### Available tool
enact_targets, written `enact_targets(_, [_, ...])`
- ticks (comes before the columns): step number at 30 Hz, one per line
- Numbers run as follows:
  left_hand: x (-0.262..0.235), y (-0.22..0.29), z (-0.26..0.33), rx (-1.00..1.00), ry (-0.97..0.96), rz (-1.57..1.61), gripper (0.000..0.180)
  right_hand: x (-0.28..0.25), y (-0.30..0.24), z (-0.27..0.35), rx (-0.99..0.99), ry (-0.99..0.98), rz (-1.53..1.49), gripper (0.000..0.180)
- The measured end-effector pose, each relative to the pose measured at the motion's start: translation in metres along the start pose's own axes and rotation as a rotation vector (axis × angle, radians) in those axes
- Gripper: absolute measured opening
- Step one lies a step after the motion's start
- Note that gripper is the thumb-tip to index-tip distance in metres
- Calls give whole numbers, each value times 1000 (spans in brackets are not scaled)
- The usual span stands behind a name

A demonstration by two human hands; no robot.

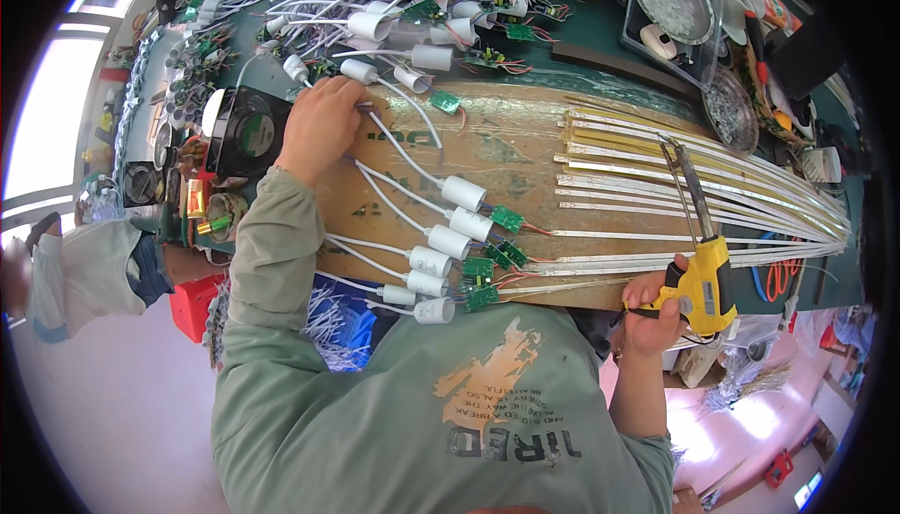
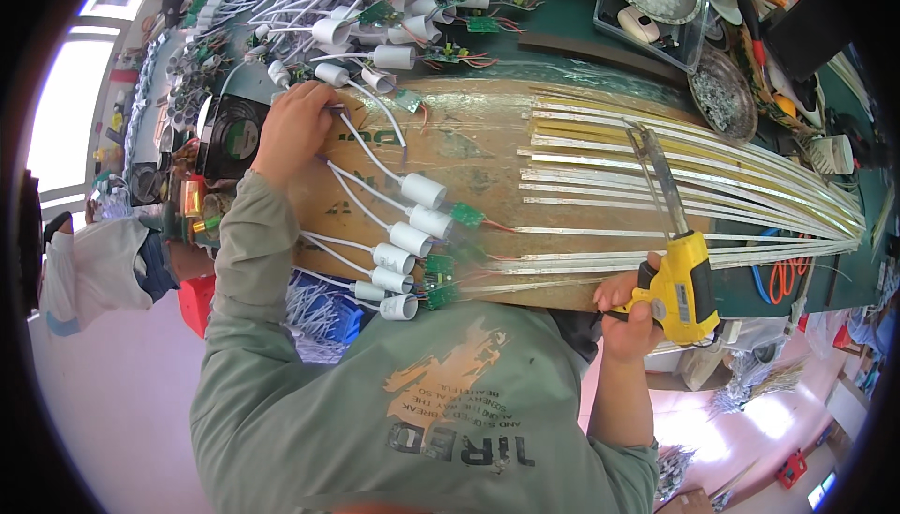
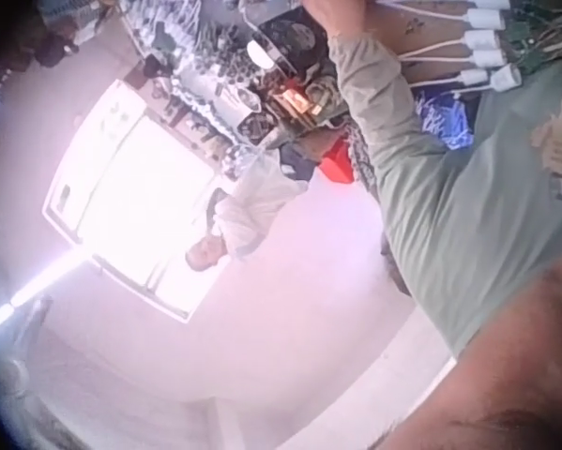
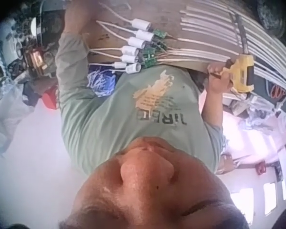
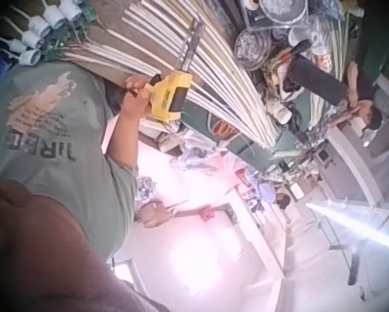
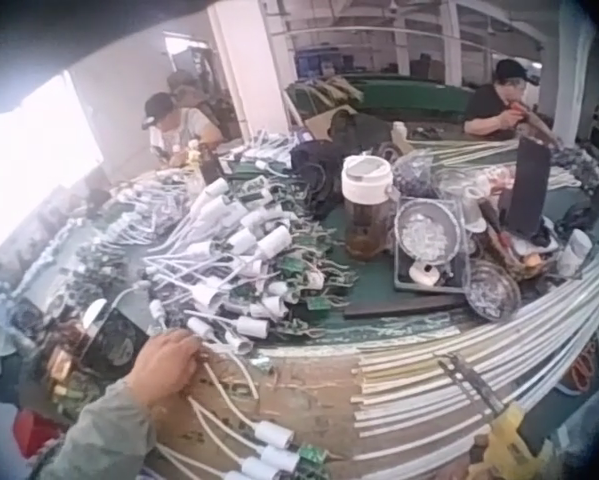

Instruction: The person solders wires to several LED strips using a soldering iron.

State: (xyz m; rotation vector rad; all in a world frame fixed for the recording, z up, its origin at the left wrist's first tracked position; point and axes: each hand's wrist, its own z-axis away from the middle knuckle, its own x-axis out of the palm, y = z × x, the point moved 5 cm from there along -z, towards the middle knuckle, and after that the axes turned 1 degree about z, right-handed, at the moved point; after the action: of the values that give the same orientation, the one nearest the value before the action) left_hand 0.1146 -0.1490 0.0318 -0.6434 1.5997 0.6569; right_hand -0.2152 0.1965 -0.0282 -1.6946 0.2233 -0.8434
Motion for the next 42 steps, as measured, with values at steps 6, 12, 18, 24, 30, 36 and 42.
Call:
enact_targets(6, [-6, 6, -1, 81, -1, 40, 27, -1, 0, 0, -12, -5, -7, 69])
enact_targets(12, [-5, 2, 3, 99, -37, 19, 32, -1, 2, -1, -31, -42, 8, 66])
enact_targets(18, [-21, -2, 12, 12, 89, -32, 32, -1, 2, 0, -24, -53, -12, 66])
enact_targets(24, [-110, 21, 5, -78, 611, 196, 26, -4, 1, 4, 25, -9, 9, 68])
enact_targets(30, [-146, 77, 7, 32, 580, 1315, 21, 2, 0, 2, 33, 6, -1, 71])
enact_targets(36, [-43, 47, -2, -294, 217, 1547, 19, 5, -2, -1, 51, -1, -10, 72])
enact_targets(42, [-24, 27, 15, -553, 233, 400, 42, 5, -2, -1, 50, -31, -19, 71])
